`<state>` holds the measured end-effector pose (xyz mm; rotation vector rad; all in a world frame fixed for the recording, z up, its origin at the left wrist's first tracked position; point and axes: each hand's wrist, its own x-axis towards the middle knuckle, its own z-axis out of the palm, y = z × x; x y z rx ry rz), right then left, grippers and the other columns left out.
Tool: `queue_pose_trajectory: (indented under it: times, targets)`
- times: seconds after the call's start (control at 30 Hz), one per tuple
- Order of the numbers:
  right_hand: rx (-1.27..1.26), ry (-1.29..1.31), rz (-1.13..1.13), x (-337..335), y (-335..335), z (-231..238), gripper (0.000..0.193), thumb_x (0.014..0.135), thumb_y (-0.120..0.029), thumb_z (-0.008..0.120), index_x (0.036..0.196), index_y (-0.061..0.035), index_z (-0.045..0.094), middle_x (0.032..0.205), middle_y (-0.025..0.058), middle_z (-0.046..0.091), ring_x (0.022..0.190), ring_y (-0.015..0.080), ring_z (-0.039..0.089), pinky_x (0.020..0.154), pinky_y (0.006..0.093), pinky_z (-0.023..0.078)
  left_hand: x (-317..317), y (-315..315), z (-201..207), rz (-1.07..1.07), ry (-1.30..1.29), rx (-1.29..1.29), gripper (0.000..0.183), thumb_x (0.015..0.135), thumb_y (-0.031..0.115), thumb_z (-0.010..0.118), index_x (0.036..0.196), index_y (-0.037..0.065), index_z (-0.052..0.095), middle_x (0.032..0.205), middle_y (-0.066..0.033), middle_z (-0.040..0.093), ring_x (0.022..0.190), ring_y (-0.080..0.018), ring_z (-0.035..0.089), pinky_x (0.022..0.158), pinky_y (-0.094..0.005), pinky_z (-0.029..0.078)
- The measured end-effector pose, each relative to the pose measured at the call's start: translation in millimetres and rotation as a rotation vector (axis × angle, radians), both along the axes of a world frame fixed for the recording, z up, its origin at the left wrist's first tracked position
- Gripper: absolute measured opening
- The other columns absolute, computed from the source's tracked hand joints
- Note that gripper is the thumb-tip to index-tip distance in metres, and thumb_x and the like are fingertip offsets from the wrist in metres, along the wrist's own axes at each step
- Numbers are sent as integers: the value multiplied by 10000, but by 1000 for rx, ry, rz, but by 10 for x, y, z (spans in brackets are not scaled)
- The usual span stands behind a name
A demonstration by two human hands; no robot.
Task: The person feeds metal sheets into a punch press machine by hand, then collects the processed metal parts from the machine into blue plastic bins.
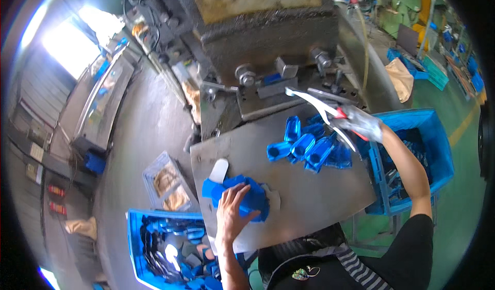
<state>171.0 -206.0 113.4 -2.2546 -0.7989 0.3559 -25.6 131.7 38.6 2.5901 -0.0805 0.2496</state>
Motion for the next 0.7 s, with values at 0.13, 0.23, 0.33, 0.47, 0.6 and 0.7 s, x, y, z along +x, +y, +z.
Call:
queue_pose_trajectory:
  times: [0.13, 0.23, 0.33, 0.47, 0.6, 0.7]
  targets:
    - [260, 475, -176, -626, -193, -155, 293, 841, -243, 661, 940, 4, 541, 687, 96, 604, 557, 168, 617, 510, 295, 510, 78, 74, 93, -171, 20, 21, 637, 572, 92, 781, 1177, 99, 582, 1240, -59, 559, 1095, -292, 511, 969, -391, 414]
    - [385, 696, -239, -909, -168, -216, 201, 858, -141, 620, 956, 7, 525, 698, 90, 616, 573, 160, 624, 521, 280, 507, 135, 101, 15, -140, 20, -20, 609, 576, 76, 778, 1154, 92, 591, 1185, -69, 582, 1087, -281, 515, 943, -369, 429]
    - [414, 804, -263, -1070, -154, -406, 167, 857, -106, 617, 966, -5, 540, 725, 89, 638, 592, 142, 624, 543, 272, 506, 218, 50, -51, -111, -22, -49, 607, 599, 101, 776, 1167, 103, 563, 1064, -80, 581, 1027, -281, 518, 888, -372, 438]
    - [408, 816, -220, -1166, -112, -510, 227, 833, -71, 619, 1039, -5, 553, 777, 44, 619, 672, 98, 607, 624, 252, 490, 309, -67, -47, 19, -95, 81, 593, 596, 144, 789, 1139, 122, 552, 1006, -72, 523, 965, -274, 511, 843, -370, 424]
    - [338, 770, -194, -1232, -83, -329, 290, 817, -81, 631, 1080, 1, 541, 791, 34, 601, 700, 92, 589, 657, 254, 480, 413, -120, -5, -13, -86, 28, 436, 616, 116, 776, 1002, 101, 574, 849, -60, 549, 819, -250, 541, 732, -350, 450]
    - [282, 663, -192, -1159, -64, -266, 306, 820, -123, 638, 1084, -5, 539, 795, 47, 592, 738, 120, 590, 677, 277, 478, 434, -128, 27, 54, -99, -160, 362, 646, 69, 761, 958, 79, 576, 709, -46, 542, 656, -187, 536, 609, -302, 445]
